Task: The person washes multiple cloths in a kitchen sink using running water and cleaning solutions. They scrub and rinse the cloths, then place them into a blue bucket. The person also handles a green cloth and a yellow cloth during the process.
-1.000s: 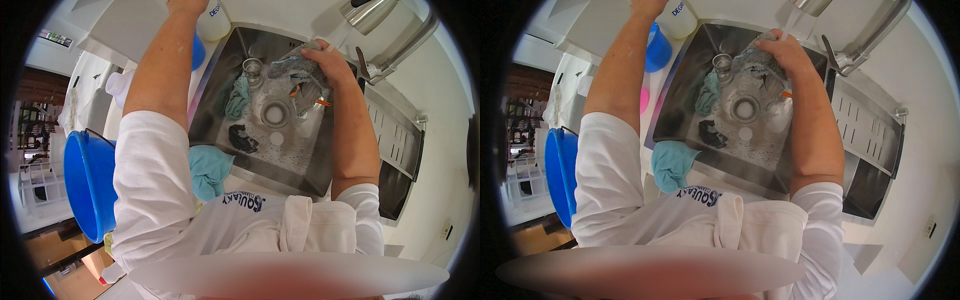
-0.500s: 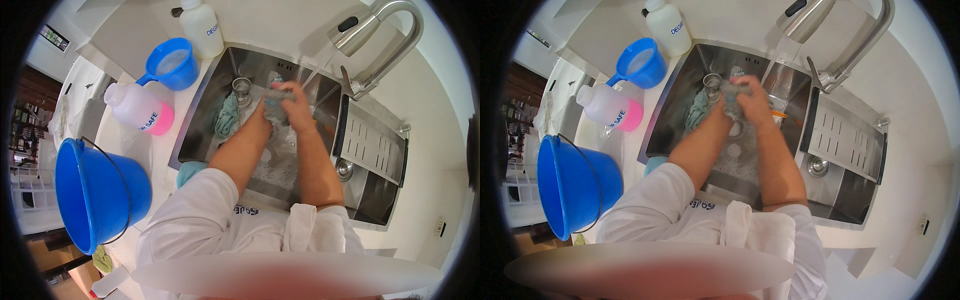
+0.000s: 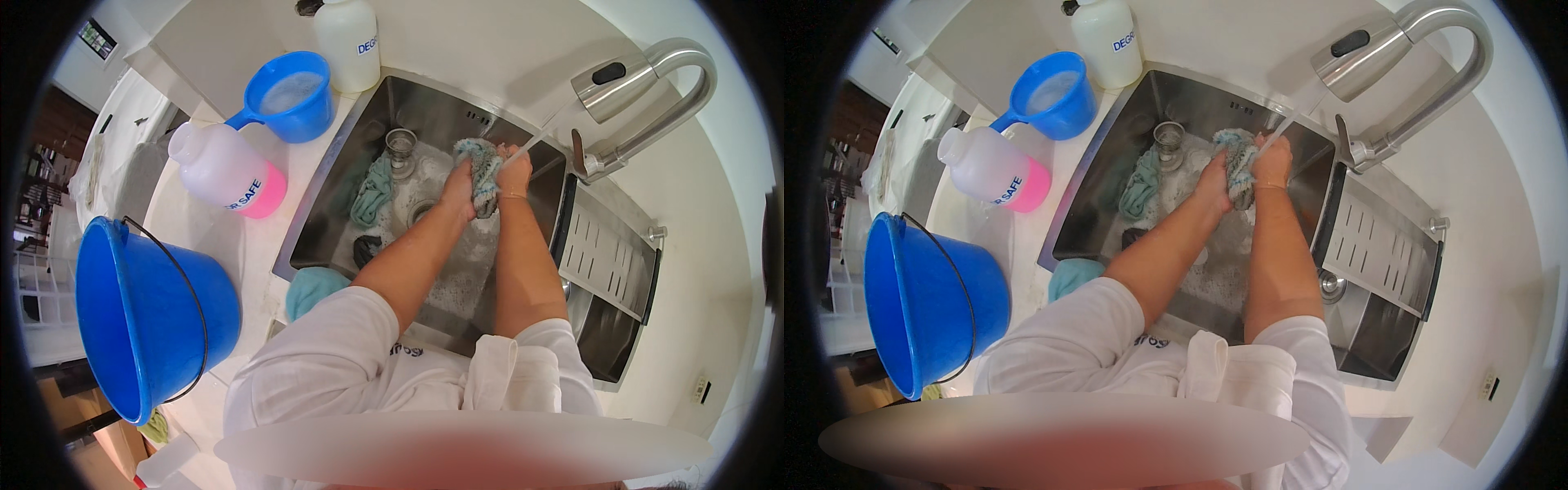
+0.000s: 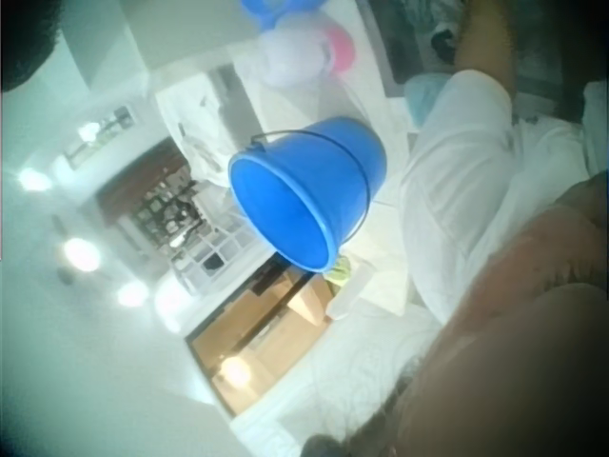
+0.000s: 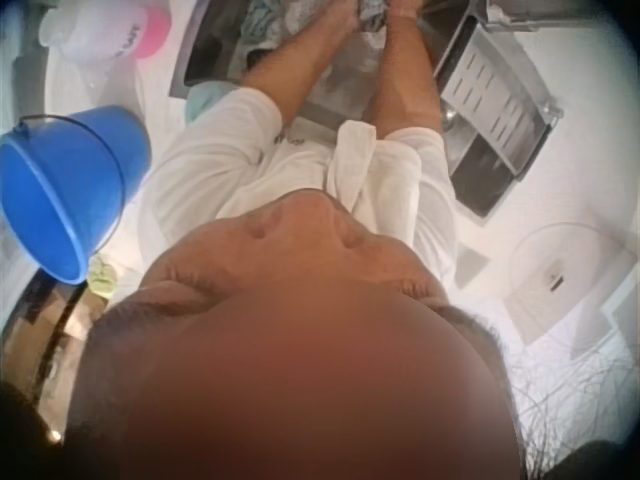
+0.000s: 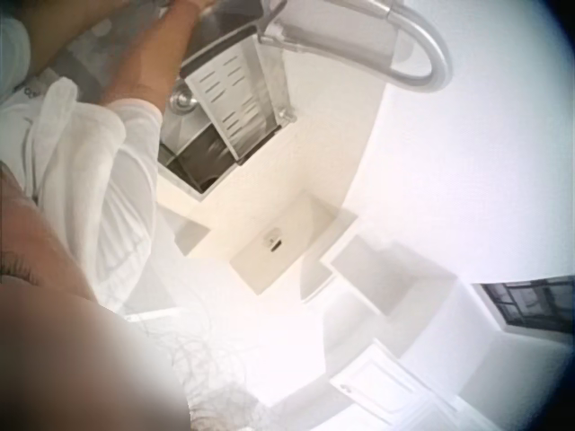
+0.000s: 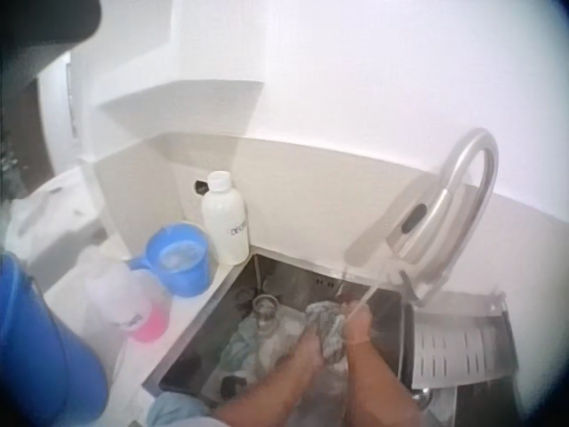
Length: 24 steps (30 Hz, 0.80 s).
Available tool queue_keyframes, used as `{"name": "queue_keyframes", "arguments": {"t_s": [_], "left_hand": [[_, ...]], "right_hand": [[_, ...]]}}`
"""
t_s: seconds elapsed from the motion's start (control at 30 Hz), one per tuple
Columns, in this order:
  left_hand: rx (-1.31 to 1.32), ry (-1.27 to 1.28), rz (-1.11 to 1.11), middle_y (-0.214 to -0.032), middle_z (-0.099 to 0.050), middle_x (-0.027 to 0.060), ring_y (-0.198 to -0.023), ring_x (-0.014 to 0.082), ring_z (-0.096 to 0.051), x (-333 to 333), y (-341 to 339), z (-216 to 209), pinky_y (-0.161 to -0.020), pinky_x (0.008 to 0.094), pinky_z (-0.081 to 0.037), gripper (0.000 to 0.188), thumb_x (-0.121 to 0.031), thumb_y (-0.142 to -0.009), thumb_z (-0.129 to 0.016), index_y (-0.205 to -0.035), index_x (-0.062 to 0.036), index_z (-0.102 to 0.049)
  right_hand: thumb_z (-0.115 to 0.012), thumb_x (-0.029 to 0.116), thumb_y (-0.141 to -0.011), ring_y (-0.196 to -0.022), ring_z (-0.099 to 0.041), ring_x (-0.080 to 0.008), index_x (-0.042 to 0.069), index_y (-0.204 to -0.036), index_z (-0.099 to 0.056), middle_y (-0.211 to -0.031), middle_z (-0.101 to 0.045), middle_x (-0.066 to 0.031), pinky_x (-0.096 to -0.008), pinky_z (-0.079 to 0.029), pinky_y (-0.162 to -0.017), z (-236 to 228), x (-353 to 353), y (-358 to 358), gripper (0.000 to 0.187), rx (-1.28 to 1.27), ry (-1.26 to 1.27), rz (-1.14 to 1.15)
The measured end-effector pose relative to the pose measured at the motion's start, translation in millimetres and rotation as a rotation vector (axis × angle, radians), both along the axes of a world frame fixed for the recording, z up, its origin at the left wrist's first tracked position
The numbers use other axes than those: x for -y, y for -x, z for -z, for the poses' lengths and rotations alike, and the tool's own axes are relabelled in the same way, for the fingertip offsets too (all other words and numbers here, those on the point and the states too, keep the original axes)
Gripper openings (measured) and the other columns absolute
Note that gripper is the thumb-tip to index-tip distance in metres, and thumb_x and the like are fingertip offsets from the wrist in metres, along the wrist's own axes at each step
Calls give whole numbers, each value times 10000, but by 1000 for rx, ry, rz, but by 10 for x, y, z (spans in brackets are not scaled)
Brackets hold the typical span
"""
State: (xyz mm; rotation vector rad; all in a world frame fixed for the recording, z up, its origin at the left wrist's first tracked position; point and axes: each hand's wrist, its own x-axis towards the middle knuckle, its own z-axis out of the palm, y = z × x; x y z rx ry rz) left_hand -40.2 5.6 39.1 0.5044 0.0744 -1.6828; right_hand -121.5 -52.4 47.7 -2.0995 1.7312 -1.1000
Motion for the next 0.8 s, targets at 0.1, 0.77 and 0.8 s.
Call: {"name": "queue_keyframes", "arguments": {"t_s": [0.1, 0.77, 0.8], "left_hand": [[12, -21, -49, -979, -571, 76, -884, 232, -551, 87, 2, 167, -781, 370, -443, 303, -265, -867, -389, -1038, -43, -506], [90, -16, -27, -886, -566, 64, -763, 194, -561, 62, 7, 36, -647, 345, -468, 233, -279, -834, -477, -960, -88, -521], [84, -13, -3, -901, -562, 65, -782, 201, -555, 70, -19, 65, -665, 355, -462, 242, -287, -835, -474, -978, -95, -511]], "right_hand": [[-582, 261, -749, -868, -503, -343, 7, -783, -574, -879, -536, -189, -409, -393, -765, 17, -65, -55, 257, 177, 22, -20], [-541, 237, -756, -967, -508, -307, 67, -993, -587, -1035, -538, -193, -335, -395, -818, -132, -13, 12, 296, 31, -160, 0], [-553, 253, -752, -996, -485, -317, 70, -991, -590, -1067, -514, -199, -337, -379, -846, -100, -50, 2, 303, 183, -209, -138]]}}
